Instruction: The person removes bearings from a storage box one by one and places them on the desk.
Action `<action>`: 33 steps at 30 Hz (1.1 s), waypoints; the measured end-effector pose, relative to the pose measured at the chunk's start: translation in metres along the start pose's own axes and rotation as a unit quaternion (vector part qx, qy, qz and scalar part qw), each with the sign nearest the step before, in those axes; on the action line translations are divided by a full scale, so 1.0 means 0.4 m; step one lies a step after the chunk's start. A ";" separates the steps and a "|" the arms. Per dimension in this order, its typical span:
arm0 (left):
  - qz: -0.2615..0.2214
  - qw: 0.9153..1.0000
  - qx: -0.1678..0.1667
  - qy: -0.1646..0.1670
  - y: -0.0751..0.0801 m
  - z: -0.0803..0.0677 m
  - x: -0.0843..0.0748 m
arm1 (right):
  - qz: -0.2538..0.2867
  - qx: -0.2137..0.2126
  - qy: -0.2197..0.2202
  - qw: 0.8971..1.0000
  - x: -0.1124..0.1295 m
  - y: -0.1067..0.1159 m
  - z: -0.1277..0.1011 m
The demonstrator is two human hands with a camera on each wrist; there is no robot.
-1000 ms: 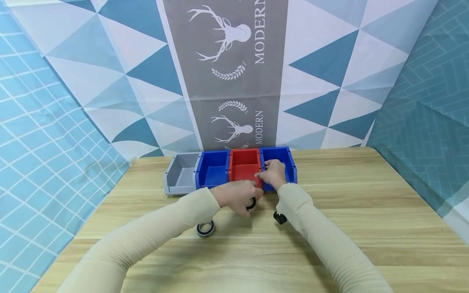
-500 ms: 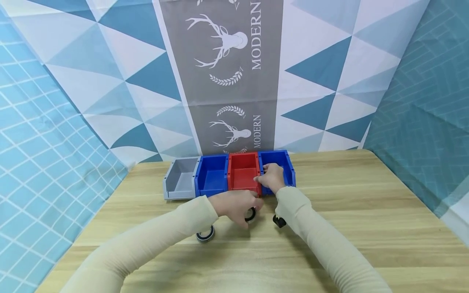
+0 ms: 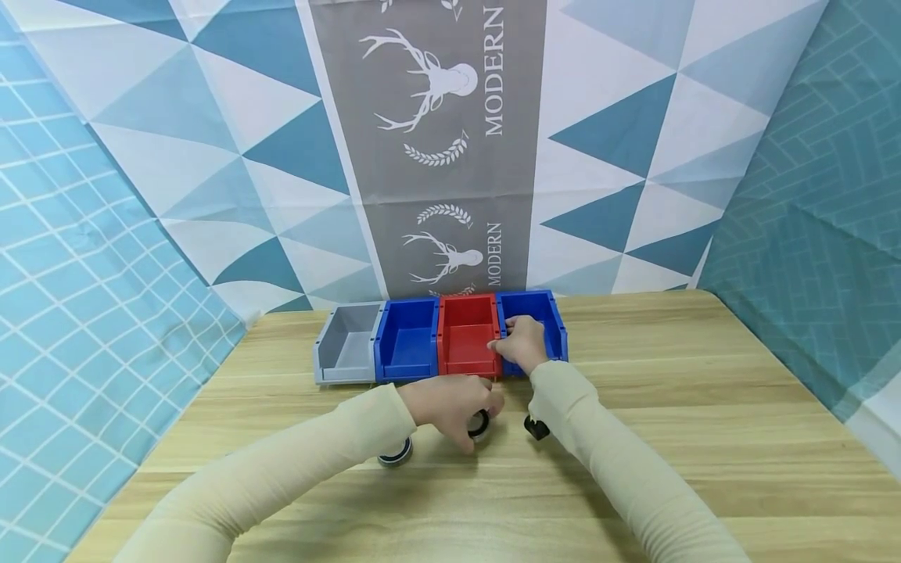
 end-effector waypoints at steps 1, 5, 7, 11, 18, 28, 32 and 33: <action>0.001 1.000 0.001 -0.001 -0.002 0.000 -0.001 | 0.001 0.001 0.001 1.000 0.000 -0.001 -0.001; 0.007 1.000 0.000 -0.001 -0.005 0.001 -0.002 | 0.008 0.002 0.000 1.000 -0.001 -0.003 -0.002; 0.009 1.000 0.000 -0.001 -0.006 0.001 -0.001 | 0.009 0.001 0.001 1.000 -0.001 -0.004 -0.003; 0.007 1.000 0.002 0.000 -0.008 -0.001 -0.004 | 0.010 0.000 0.003 1.000 -0.003 -0.007 -0.005; 0.013 1.000 0.001 -0.013 -0.010 -0.008 -0.013 | 0.001 -0.002 0.008 1.000 -0.006 -0.006 -0.003; 0.007 1.000 0.012 -0.019 -0.016 -0.011 -0.021 | -0.010 -0.004 0.009 1.000 -0.003 0.001 0.001; 0.011 1.000 0.012 -0.023 -0.019 -0.011 -0.021 | -0.008 -0.004 0.008 1.000 -0.001 0.002 0.001; 0.010 1.000 0.012 -0.024 -0.019 -0.011 -0.020 | -0.008 -0.003 0.008 1.000 -0.001 0.001 0.002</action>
Point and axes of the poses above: each hand's wrist, its own z-axis towards the middle knuckle, its own y-axis out of the back of the hand, x = y × z, the point moved 1 cm from there along z, towards the middle knuckle, and after that the axes turned 2 degrees about x, right-handed, at the moved point
